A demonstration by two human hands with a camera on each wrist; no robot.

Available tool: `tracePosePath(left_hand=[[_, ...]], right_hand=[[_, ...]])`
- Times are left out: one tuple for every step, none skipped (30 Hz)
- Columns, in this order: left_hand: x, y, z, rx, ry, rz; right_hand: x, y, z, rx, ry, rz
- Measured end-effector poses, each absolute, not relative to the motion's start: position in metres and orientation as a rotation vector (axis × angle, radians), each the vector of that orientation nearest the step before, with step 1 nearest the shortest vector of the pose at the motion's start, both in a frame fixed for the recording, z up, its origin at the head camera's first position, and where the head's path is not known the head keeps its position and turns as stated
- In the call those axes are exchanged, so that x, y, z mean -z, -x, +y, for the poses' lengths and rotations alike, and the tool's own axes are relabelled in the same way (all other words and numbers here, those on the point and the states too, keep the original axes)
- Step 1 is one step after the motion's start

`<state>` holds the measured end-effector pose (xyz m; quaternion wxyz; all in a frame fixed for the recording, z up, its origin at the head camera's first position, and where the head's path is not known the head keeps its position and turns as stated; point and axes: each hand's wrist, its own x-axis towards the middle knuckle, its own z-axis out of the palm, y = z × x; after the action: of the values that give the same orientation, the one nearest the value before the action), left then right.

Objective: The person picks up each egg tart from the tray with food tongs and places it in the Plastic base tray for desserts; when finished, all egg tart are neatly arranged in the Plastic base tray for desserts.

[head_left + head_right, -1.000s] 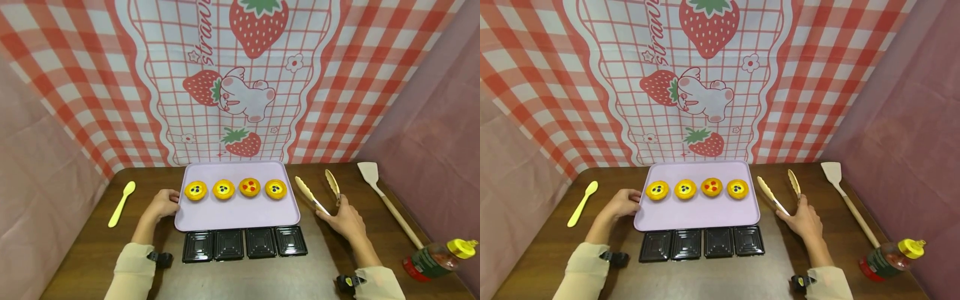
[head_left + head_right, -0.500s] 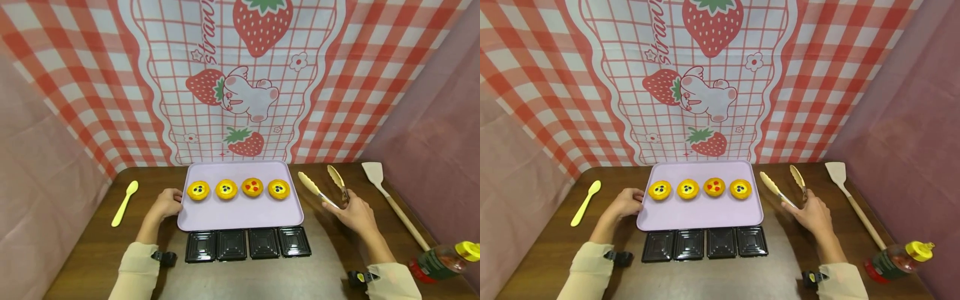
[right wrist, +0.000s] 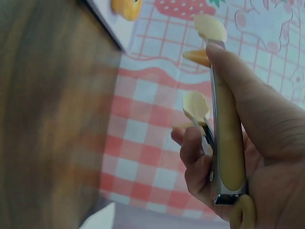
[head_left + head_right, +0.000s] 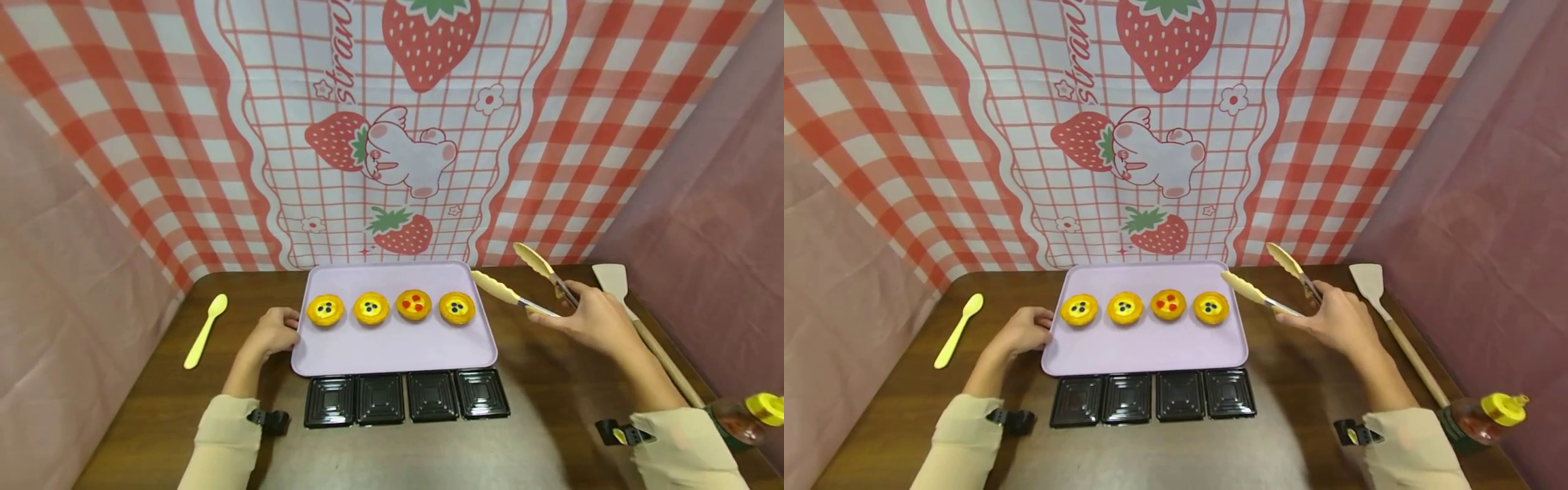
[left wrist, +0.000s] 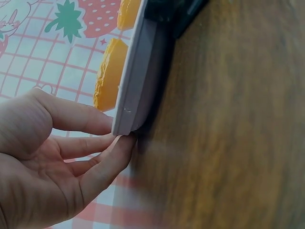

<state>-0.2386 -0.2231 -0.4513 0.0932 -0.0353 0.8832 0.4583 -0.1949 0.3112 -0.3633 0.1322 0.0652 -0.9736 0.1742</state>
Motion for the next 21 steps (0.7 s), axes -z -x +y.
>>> tracePosePath(left_hand=[[0.451,0.238,-0.223,-1.364,0.101,2.620],[0.451,0.238,-0.223,-1.367,0.098,2.618],[0.450,0.238,-0.223,-1.372,0.095,2.614],[0.451,0.238,-0.223,-1.378,0.094,2.610],[0.451,0.238,-0.224,-1.385,0.093,2.604],[0.451,0.238,-0.224,-1.389,0.092,2.598],[0.451,0.239,-0.224,-1.394,0.089,2.593],[0.451,0.239,-0.225,-1.399,0.087,2.588],[0.452,0.239,-0.225,-1.404,0.083,2.583],[0.452,0.239,-0.226,-1.408,0.083,2.577],[0.452,0.239,-0.226,-1.415,0.082,2.568],[0.452,0.239,-0.226,-1.417,0.079,2.565],[0.452,0.239,-0.226,-1.419,0.074,2.563],[0.452,0.238,-0.226,-1.423,0.071,2.560],[0.452,0.238,-0.226,-1.426,0.064,2.559],[0.452,0.238,-0.226,-1.427,0.061,2.558],[0.452,0.238,-0.227,-1.430,0.054,2.557],[0.453,0.238,-0.227,-1.429,0.053,2.560],[0.454,0.238,-0.228,-1.428,0.052,2.561],[0.454,0.238,-0.228,-1.428,0.056,2.563],[0.454,0.238,-0.229,-1.425,0.056,2.567]], right_hand=[[0.360,0.196,0.309,-0.496,-0.211,-2.836],[0.358,0.196,0.307,-0.488,-0.228,-2.850],[0.356,0.197,0.304,-0.487,-0.242,-2.867],[0.355,0.198,0.302,-0.486,-0.253,-2.883],[0.355,0.198,0.299,-0.483,-0.266,-2.893],[0.355,0.199,0.297,-0.477,-0.282,-2.904],[0.356,0.200,0.294,-0.469,-0.295,-2.915],[0.357,0.200,0.292,-0.466,-0.309,-2.924],[0.359,0.200,0.290,-0.466,-0.323,-2.935],[0.361,0.201,0.288,-0.463,-0.338,-2.945],[0.364,0.201,0.286,-0.465,-0.351,-2.958],[0.366,0.201,0.285,-0.463,-0.361,-2.972],[0.369,0.201,0.284,-0.463,-0.369,-2.983],[0.371,0.202,0.282,-0.465,-0.381,-2.994],[0.374,0.203,0.281,-0.466,-0.384,-3.008],[0.376,0.203,0.280,-0.464,-0.387,-3.019],[0.377,0.204,0.279,-0.460,-0.390,-3.028],[0.379,0.205,0.277,-0.454,-0.393,-3.035],[0.380,0.206,0.275,-0.449,-0.392,-3.045],[0.381,0.207,0.274,-0.441,-0.396,-3.050],[0.382,0.208,0.272,-0.434,-0.396,-3.053]])
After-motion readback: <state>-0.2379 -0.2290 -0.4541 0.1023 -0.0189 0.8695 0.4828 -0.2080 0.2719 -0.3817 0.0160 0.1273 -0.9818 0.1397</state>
